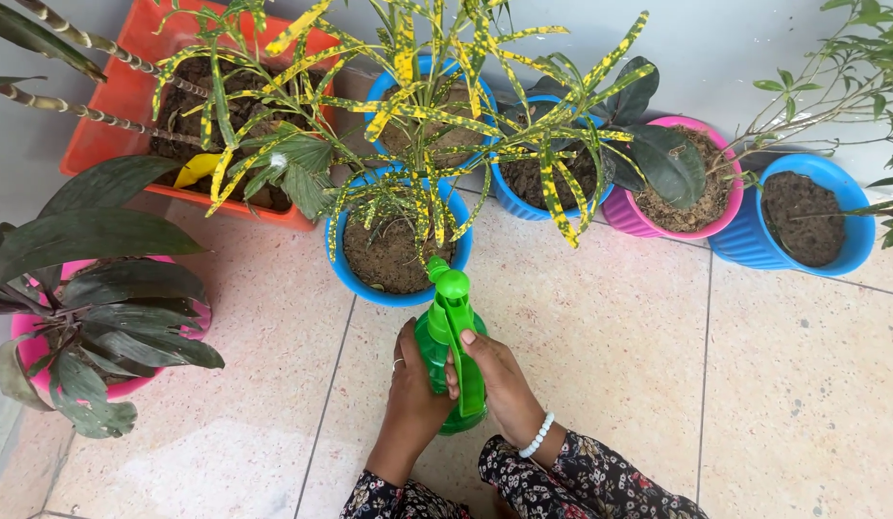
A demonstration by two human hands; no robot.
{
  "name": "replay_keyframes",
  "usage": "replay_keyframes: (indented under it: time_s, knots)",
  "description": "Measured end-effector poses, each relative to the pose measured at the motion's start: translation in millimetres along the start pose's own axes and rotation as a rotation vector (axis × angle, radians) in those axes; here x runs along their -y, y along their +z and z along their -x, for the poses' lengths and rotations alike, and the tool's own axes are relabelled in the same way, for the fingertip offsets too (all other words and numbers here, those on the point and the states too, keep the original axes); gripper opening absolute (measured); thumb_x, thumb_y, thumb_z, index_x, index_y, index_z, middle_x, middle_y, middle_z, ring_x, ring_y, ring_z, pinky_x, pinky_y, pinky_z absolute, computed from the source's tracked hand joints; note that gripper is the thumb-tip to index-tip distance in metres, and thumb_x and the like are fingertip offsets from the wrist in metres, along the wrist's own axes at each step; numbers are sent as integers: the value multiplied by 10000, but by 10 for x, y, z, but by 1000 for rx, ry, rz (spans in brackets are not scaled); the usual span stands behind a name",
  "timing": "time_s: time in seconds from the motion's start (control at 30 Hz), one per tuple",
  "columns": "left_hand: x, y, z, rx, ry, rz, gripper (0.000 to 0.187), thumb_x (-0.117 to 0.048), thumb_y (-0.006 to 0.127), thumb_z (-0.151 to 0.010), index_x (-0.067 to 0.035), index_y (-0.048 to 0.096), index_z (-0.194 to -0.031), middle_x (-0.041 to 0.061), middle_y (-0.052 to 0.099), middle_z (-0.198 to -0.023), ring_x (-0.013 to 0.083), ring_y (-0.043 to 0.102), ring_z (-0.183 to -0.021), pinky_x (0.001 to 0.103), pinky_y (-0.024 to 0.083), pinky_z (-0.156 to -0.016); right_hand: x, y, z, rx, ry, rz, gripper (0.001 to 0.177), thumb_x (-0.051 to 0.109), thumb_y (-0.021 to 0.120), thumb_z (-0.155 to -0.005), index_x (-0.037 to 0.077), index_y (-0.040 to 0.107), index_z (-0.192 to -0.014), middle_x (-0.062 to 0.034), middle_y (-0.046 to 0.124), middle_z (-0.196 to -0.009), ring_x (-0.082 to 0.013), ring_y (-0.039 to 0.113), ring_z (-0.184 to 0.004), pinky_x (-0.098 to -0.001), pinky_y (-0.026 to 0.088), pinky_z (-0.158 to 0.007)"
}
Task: The person uses a green spray bottle to water several potted plants arranged on a tiled floor. They systematically move from one plant to the next, spraying the soil and leaves of each.
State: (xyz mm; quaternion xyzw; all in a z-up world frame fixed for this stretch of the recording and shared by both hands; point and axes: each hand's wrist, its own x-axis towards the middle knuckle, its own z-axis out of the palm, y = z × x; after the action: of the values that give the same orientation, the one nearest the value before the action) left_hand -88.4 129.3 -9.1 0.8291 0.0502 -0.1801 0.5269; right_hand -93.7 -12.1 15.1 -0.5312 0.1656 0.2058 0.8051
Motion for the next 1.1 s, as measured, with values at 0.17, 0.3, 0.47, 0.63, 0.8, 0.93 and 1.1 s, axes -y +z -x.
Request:
replay_keyframes:
  time_s: [0.17,0.3,0.47,0.63,0.8,0.93,1.1]
  knots:
    - [9,3,3,14,-53,1,1087,45,762,-663,-99,140,-1543,253,400,-1475,426,547,-1274,438,506,-1009,-13,0,5,-1,-3,9,477,485,496,-1013,28,614,-940,-60,617,-740,-147,589,-663,-305,518,-666]
    - [44,25,-8,7,-34,4,1090,59,760,-660,-95,140,-1544,257,389,-1482,423,532,-1287,434,498,-1020,-49,-16,-5,-7,-8,32,427,439,506,-1022,33,604,-932,-57,608,-737,-146,586,-667,-304,515,-670]
    - [59,45,-40,-1,-20,-19,1107,65,781,-643,-90,144,-1534,254,388,-1483,422,527,-1296,433,491,-1023,-72,-19,-13,9,-45,8,408,414,518,-1021,24,604,-933,-57,606,-746,-151,577,-665,-312,511,-668]
    - [-20,17,-12,45,-88,-25,1141,76,773,-647,-123,127,-1567,232,368,-1509,414,524,-1307,432,495,-1033,-21,-15,22,-18,4,-18,453,443,473,-1023,23,617,-933,-64,622,-738,-151,595,-657,-310,519,-659]
    - [-57,3,-5,64,-101,-29,1187,75,781,-641,-149,121,-1602,223,367,-1515,407,516,-1322,429,490,-1052,-55,-60,2,-8,-3,-29,425,413,491,-1022,15,609,-931,-71,630,-754,-157,604,-671,-317,529,-676]
    - [-3,42,-22,37,-51,-48,1142,77,793,-637,-109,126,-1545,241,370,-1503,418,509,-1316,435,484,-1039,-123,-85,-10,19,-57,-56,381,367,508,-1035,10,606,-945,-70,610,-760,-155,582,-673,-321,514,-673]
    - [-3,38,-25,37,-60,-25,1129,75,780,-637,-105,132,-1545,236,387,-1494,394,552,-1282,422,505,-1007,-40,-43,26,-4,-16,-63,394,382,493,-1026,16,609,-939,-70,615,-743,-156,587,-664,-317,511,-668]
